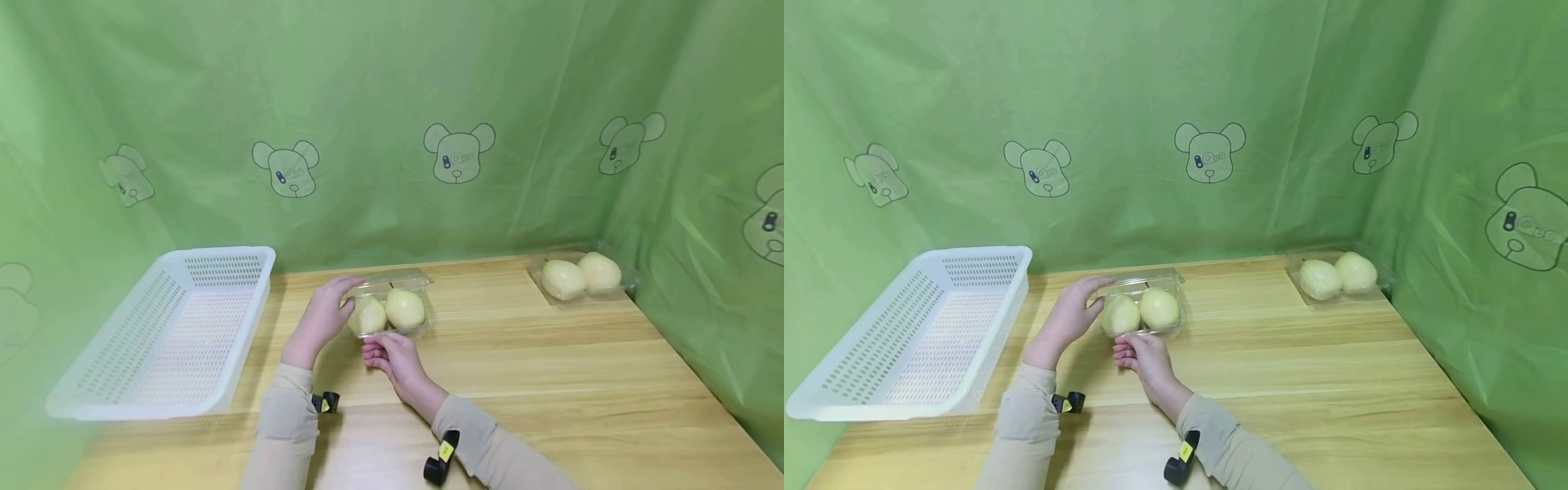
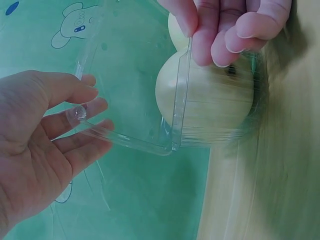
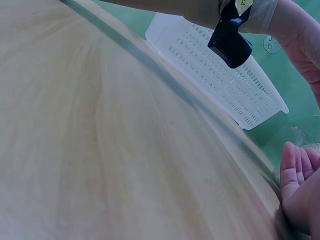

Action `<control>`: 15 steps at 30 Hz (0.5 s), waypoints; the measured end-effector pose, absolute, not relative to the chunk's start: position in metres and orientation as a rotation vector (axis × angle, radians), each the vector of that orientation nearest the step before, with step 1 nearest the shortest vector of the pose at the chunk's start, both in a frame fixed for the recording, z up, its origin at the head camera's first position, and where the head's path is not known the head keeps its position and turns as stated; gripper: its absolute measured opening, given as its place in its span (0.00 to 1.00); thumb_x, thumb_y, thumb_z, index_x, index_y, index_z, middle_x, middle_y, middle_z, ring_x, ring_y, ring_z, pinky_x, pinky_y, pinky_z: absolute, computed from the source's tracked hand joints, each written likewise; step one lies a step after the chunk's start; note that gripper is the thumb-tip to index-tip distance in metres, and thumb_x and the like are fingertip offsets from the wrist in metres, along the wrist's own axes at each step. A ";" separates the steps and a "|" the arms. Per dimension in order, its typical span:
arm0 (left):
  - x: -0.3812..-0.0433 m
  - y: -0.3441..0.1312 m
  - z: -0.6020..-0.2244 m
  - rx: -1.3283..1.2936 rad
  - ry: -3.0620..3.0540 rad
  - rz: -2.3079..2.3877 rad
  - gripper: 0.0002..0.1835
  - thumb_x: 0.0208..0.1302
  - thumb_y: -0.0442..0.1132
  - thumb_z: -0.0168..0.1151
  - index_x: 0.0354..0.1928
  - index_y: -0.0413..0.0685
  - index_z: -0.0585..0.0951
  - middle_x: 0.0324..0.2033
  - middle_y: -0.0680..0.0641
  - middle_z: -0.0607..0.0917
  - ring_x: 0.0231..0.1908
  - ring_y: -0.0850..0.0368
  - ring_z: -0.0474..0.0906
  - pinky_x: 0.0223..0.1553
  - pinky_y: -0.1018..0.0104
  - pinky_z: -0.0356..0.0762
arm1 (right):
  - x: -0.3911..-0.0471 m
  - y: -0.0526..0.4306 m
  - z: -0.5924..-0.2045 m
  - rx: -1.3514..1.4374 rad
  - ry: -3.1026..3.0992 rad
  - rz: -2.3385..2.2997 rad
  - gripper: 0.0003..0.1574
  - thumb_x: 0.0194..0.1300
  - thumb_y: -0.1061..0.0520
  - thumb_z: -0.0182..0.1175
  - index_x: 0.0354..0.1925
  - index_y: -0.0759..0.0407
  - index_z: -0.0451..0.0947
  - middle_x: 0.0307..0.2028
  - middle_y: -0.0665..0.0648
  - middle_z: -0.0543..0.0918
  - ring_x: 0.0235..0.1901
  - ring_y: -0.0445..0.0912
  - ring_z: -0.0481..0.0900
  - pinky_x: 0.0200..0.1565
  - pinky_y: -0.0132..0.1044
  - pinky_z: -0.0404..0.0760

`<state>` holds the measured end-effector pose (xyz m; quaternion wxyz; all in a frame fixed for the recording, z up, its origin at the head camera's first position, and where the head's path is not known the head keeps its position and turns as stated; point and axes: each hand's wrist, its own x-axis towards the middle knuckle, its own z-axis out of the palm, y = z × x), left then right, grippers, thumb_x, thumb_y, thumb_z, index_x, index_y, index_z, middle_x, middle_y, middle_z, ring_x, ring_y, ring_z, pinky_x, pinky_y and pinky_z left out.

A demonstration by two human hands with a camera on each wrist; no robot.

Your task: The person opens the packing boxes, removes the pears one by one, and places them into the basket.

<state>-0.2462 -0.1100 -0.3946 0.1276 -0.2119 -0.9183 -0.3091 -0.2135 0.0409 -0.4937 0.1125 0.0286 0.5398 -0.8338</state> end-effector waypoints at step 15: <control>-0.249 -0.112 -0.398 -0.540 -2.643 -0.942 0.24 0.64 0.30 0.58 0.63 0.45 0.75 0.62 0.41 0.78 0.64 0.44 0.73 0.68 0.50 0.69 | -0.212 0.041 -0.494 0.099 1.572 -2.441 0.14 0.68 0.63 0.53 0.41 0.76 0.77 0.25 0.54 0.84 0.25 0.43 0.81 0.34 0.33 0.85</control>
